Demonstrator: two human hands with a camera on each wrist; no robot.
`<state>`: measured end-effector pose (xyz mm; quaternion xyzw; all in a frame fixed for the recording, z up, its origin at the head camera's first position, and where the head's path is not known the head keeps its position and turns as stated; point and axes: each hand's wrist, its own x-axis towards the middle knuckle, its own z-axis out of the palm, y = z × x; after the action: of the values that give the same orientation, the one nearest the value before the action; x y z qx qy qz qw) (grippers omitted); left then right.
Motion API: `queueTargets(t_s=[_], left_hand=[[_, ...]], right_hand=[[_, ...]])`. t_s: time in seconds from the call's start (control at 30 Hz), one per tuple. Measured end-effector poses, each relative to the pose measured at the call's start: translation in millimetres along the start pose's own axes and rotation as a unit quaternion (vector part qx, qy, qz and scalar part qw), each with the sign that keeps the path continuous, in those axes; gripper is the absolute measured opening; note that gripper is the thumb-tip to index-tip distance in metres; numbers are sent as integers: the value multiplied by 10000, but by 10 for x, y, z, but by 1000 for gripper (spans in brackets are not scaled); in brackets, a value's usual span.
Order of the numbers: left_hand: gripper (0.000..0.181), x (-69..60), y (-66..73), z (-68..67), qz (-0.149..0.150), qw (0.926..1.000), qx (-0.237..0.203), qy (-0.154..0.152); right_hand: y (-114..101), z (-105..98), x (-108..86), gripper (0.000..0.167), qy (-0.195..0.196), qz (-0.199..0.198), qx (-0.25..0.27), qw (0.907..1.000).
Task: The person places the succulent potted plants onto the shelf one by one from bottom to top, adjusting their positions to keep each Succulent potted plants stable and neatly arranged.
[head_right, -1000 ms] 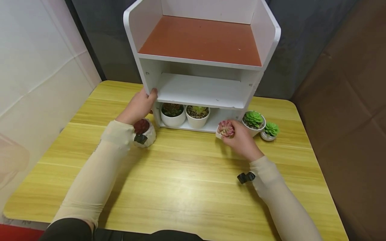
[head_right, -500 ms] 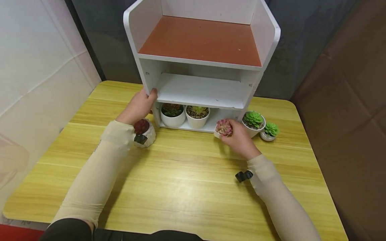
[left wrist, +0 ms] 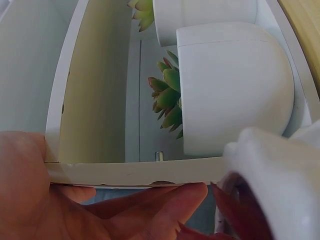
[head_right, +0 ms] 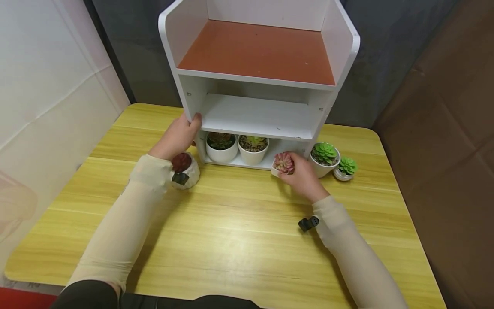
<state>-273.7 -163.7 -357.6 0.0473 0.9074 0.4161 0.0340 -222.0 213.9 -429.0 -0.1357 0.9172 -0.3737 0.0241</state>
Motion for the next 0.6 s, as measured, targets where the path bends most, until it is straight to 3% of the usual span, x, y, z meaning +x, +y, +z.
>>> queueTargets(t_s=[0.6], left_hand=[[71,-5,4,-4,-49,10000,-29,-1]], right_hand=[[9,40,65,75,-104,110,-70,9999]])
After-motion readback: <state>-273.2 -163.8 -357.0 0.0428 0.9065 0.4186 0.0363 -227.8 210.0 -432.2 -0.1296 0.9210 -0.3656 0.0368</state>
